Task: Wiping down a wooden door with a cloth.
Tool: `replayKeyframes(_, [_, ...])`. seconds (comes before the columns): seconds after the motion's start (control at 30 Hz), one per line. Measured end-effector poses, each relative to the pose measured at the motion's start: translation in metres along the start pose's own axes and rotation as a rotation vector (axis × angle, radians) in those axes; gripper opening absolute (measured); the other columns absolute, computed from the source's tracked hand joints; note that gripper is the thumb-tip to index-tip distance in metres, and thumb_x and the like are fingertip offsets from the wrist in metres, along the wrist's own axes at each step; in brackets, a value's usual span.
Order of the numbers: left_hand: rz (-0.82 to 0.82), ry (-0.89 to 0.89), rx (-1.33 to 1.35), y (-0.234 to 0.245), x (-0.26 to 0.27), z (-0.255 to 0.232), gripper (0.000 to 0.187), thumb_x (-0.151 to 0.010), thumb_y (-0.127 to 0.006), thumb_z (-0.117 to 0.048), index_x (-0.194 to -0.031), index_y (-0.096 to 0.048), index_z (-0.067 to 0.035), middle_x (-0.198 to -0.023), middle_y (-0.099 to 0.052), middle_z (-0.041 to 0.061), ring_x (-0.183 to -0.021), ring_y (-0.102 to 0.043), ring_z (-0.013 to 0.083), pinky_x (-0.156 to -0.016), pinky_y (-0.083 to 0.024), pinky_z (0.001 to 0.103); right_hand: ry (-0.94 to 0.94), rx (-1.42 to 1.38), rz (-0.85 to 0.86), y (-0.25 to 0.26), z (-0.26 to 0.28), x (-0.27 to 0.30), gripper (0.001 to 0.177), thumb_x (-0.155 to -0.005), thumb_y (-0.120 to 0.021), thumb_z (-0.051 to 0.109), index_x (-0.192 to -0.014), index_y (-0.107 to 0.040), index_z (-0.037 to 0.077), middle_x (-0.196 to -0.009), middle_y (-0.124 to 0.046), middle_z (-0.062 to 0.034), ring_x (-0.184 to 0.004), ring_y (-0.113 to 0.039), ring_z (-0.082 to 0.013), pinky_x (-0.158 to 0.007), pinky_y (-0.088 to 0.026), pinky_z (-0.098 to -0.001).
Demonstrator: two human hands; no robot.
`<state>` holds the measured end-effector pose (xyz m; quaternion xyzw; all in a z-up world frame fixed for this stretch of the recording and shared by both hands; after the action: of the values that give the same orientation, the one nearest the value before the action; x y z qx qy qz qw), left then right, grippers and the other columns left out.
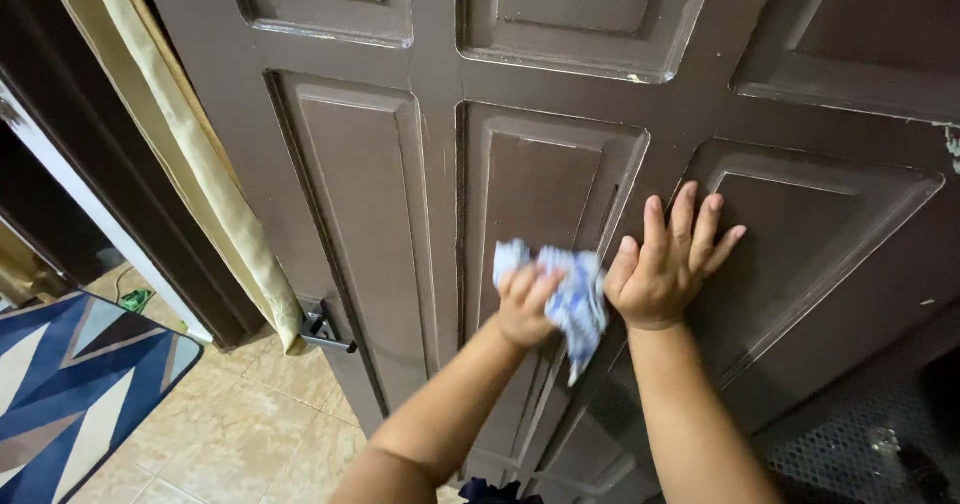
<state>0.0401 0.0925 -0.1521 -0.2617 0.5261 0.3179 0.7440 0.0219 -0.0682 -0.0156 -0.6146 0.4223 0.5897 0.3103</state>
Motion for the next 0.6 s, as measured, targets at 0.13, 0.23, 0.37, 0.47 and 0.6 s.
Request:
replayKeyframes(0.13, [0.132, -0.236, -0.078, 0.02, 0.123, -0.005, 0.018, -0.106, -0.072, -0.022, -0.121, -0.063, -0.02, -0.14, -0.067, 0.004, -0.124, -0.063, 0.0249, -0.091, -0.045, 0.036, 0.015, 0.03, 0.0, -0.001, 0.004, -0.002, 0.048, -0.111, -0.046, 0.029, -0.15, -0.052, 0.001, -0.157, -0.049, -0.0315, -0.153, -0.028, -0.049, -0.124, -0.004, -0.0668])
replayKeyframes(0.23, [0.388, -0.332, 0.036, 0.04, 0.087, 0.049, 0.023, -0.105, -0.064, -0.031, -0.128, -0.062, -0.028, -0.126, -0.064, 0.005, -0.106, -0.062, 0.022, -0.084, -0.05, 0.035, 0.019, 0.039, 0.005, -0.001, 0.002, -0.002, 0.049, -0.111, -0.046, 0.03, -0.151, -0.051, 0.001, -0.158, -0.048, -0.0313, -0.153, -0.028, -0.0492, -0.124, -0.005, -0.0675])
replayKeyframes(0.37, [0.347, 0.202, -0.077, 0.07, -0.068, 0.123, 0.042, -0.096, -0.072, -0.037, -0.125, -0.07, -0.007, -0.122, -0.066, 0.008, -0.101, -0.067, 0.0255, -0.09, -0.05, 0.044, 0.004, 0.039, 0.015, -0.003, 0.007, -0.003, 0.05, -0.111, -0.047, 0.03, -0.152, -0.05, 0.001, -0.158, -0.047, -0.0317, -0.154, -0.027, -0.0495, -0.124, -0.004, -0.0679])
replayKeyframes(0.47, [-0.042, 0.275, -0.241, 0.104, -0.163, 0.135, 0.039, -0.081, -0.08, -0.03, -0.116, -0.072, -0.017, -0.132, -0.055, 0.016, -0.124, -0.05, 0.0384, -0.105, -0.038, 0.056, -0.024, 0.044, 0.028, -0.004, 0.015, 0.004, 0.05, -0.111, -0.048, 0.029, -0.153, -0.049, 0.002, -0.161, -0.045, -0.0306, -0.156, -0.025, -0.0487, -0.124, -0.004, -0.0686])
replayKeyframes(0.6, [-0.023, 0.382, -0.217, 0.083, -0.11, 0.133, 0.044, -0.085, -0.072, -0.014, -0.127, -0.073, -0.025, -0.139, -0.052, 0.012, -0.132, -0.048, 0.036, -0.111, -0.037, 0.055, -0.239, -0.025, 0.027, -0.02, 0.05, 0.039, 0.06, -0.109, -0.049, 0.035, -0.161, -0.039, 0.005, -0.169, -0.022, -0.0291, -0.16, -0.014, -0.0498, -0.125, -0.003, -0.0745])
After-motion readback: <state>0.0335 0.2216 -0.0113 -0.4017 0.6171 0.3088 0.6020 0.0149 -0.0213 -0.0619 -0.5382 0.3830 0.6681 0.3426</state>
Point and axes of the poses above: each hand's wrist, its own x-axis away from the middle knuckle, its own y-axis out of the back of the hand, z = x × y, the point moved 6 cm from there along -x, towards the middle knuckle
